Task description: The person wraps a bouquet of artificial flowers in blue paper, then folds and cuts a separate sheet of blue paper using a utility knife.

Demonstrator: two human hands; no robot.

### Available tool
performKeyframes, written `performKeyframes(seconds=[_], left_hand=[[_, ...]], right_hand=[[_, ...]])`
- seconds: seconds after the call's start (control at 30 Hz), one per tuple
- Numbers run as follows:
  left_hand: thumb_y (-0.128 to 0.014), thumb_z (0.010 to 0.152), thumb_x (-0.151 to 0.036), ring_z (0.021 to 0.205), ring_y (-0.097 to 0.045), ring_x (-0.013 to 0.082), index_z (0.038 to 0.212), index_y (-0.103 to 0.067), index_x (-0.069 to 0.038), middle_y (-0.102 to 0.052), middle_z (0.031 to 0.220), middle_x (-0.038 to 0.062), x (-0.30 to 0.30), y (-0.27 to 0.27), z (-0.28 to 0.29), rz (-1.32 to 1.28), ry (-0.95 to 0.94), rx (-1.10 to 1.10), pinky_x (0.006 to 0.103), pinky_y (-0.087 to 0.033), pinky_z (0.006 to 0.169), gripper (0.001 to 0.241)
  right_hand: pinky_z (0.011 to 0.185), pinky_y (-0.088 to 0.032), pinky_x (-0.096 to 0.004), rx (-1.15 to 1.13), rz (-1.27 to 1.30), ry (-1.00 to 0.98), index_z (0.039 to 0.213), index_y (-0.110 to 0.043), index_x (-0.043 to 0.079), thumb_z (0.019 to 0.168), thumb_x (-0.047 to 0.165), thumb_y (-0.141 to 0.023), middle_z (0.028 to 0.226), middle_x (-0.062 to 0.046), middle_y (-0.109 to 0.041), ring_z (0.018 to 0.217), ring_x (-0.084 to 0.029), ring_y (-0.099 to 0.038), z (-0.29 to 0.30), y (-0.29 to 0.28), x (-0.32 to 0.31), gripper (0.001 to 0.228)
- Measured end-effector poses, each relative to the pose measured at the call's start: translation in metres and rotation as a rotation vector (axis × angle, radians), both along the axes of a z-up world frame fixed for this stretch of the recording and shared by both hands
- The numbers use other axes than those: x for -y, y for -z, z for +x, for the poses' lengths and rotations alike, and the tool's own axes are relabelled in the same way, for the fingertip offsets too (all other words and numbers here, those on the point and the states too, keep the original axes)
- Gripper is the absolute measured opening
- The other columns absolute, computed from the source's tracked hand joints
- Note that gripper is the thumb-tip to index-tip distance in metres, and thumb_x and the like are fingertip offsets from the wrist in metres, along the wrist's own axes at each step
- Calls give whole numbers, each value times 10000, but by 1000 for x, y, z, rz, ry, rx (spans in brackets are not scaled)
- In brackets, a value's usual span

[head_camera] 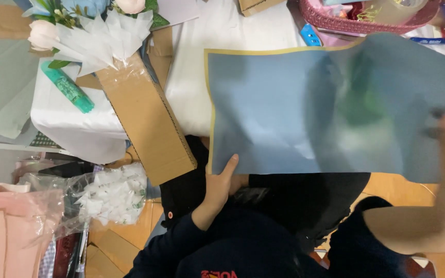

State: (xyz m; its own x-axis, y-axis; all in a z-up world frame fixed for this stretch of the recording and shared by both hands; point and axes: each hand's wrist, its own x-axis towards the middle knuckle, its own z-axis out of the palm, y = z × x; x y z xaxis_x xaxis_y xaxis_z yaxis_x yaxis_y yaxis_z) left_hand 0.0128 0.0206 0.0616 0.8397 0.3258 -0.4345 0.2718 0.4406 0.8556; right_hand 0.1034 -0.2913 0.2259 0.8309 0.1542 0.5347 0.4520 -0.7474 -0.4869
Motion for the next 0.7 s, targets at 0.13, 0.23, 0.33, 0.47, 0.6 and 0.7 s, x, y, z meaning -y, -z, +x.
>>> performKeyframes(seconds=[0.13,0.23,0.33,0.47,0.6,0.7], left_hand=[[-713,855,-374,1303,-626,282,1447,-523,-84,-667,1360,124,-9,-9,-8,-24,142,22,414,-513,1126,687],[-707,925,-297,1402,-525,278,1568,-344,-120,-541,1497,129,-14,-9,-9,34,189,259,435,-429,1184,759],[-428,1084,-473,1549,-209,352,1658,-112,-88,-191,1702,195,-16,4,-8,-1,168,361,532,-216,1264,760],[-184,1085,-572,1447,-432,303,1625,-313,-130,-447,1581,136,-12,10,-10,-96,19,271,444,-334,1225,709],[-475,1092,-366,1355,-502,291,1546,-424,-48,-549,1414,167,-15,-2,-7,86,-84,91,460,-388,1171,557],[-637,1040,-304,1205,-594,262,1448,-531,-24,-646,1251,162,-13,16,-3,37,-160,9,424,-466,1078,505]], right_hand=[[998,-561,-416,28,-155,-173,1153,-780,-92,1058,-96,-754,1166,-217,-775,1072,-323,-751,-29,-41,-142,99],[1177,-302,-491,15,-172,-349,1081,-780,152,981,117,-773,1111,-3,-799,1105,-192,-752,-16,29,-174,106],[1237,-140,-576,-213,-46,-360,1081,-804,160,995,294,-753,1096,-39,-794,1210,-248,-688,-13,83,-203,167],[1165,123,-706,-463,-18,-533,1269,-726,89,1015,563,-518,1281,-174,-716,1406,-399,-499,-10,106,-202,577],[1191,112,-656,-519,27,-599,1344,-674,77,1021,594,-403,1399,-174,-648,1470,-392,-410,-9,106,-192,667],[1207,74,-638,-439,-73,-548,1349,-676,58,1012,482,-585,1442,-190,-616,1477,-394,-401,-4,101,-187,549]])
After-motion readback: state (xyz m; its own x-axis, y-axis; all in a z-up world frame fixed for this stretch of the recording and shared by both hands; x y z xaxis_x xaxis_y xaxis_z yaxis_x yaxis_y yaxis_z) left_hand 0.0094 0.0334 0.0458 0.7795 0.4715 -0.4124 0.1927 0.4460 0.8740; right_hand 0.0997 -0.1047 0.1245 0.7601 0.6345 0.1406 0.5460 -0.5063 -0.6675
